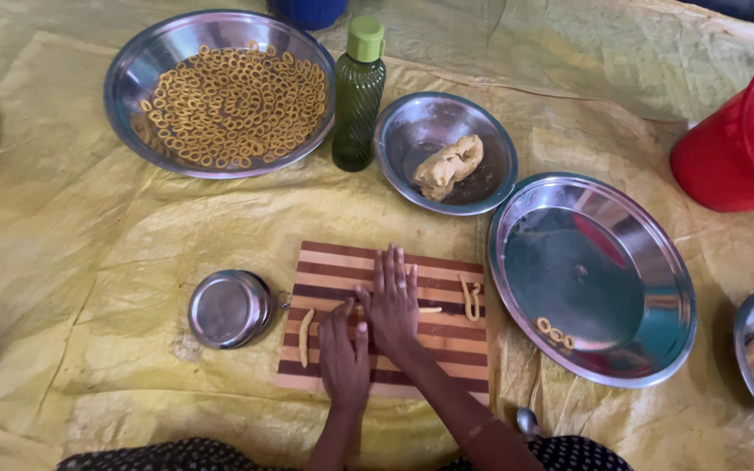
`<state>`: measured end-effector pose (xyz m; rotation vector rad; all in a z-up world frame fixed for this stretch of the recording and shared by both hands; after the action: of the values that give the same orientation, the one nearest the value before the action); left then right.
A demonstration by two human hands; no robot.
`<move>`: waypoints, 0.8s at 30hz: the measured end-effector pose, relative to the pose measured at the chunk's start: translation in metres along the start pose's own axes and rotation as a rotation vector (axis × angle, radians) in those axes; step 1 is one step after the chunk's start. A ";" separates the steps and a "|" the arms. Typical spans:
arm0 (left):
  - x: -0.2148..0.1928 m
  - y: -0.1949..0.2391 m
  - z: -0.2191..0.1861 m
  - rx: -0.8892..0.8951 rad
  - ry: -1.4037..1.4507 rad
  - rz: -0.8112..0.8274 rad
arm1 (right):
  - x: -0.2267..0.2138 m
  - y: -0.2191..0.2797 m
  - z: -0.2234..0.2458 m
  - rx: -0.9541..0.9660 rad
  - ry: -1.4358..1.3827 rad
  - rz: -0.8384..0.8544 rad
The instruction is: The person sits on a yellow tarp and shapes dough into small rings by rolling thin strips on a wooden board and joining the ends. The finished rings are placed into a metal tray. A bowl of dough, a bottle of oil, and a tray of finished rings are visible nearby.
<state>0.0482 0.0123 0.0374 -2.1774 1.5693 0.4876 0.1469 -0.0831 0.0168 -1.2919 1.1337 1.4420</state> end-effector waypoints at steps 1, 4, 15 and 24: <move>-0.001 0.001 0.001 -0.010 0.040 -0.003 | -0.003 0.020 0.002 -0.050 0.002 -0.055; -0.001 0.003 0.007 -0.032 0.124 -0.021 | -0.007 0.061 0.002 -0.111 -0.097 -0.019; 0.003 0.002 0.015 -0.042 0.126 -0.005 | -0.002 0.059 -0.010 -0.161 0.107 0.015; -0.010 0.005 -0.006 0.055 0.160 -0.009 | -0.017 -0.095 -0.031 0.061 0.021 -0.102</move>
<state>0.0403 0.0155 0.0472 -2.2281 1.6332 0.2695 0.2471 -0.0938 0.0255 -1.3061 1.1013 1.3121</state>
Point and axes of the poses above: each hand's wrist, its own y-axis away from the middle knuckle, its own x-axis out of the palm, z = x × y, the point moved 5 cm from there along -y, towards the middle knuckle, and after that the axes turned 5 degrees about z, right-handed, at the moved point
